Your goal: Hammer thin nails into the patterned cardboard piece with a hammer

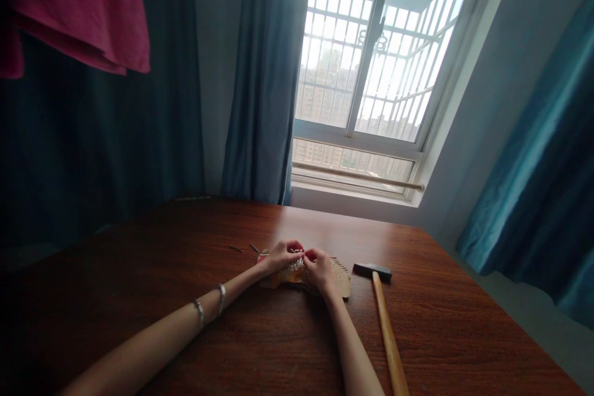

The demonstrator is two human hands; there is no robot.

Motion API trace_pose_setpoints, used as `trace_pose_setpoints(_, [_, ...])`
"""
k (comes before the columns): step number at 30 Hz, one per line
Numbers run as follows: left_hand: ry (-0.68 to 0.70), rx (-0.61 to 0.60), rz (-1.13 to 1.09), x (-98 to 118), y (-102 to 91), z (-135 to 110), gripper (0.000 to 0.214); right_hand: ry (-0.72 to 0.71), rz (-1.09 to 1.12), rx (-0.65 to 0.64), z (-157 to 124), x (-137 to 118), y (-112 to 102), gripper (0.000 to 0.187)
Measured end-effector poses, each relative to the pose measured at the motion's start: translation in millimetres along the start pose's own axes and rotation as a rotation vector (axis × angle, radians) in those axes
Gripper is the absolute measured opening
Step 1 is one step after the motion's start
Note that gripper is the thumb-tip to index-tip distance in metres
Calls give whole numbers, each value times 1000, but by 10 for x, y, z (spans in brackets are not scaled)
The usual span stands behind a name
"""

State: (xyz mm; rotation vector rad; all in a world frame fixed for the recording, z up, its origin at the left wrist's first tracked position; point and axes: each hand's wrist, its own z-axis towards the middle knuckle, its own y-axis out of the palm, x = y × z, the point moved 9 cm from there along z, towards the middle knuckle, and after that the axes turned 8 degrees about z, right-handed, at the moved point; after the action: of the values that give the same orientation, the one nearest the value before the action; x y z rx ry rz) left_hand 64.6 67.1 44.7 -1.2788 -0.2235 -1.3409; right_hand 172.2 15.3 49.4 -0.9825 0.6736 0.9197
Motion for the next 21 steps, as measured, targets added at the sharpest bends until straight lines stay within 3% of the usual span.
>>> trace_pose_setpoints(8, [-24,11,10,-18,3,-3,23,8,-62,14,-30,-28,28,17])
trace_pose_setpoints(11, [-22,13,4,-32,12,0,23,8,-96,4,0,-158,-79,16])
trace_pose_setpoints(13, [-17,11,-3,-36,19,0,23,12,-136,16,-7,-271,-282,18])
trace_pose_setpoints(16, [-21,7,-15,-38,24,-6,22,41,-225,90,-212,-376,-763,26])
trace_pose_setpoints(18, [-35,5,-27,-46,23,-11,21,91,-318,174,-538,-343,-1114,28])
trace_pose_setpoints(21, [-49,-4,-44,-64,32,-13,22,256,-728,354,-1242,-158,-1559,33])
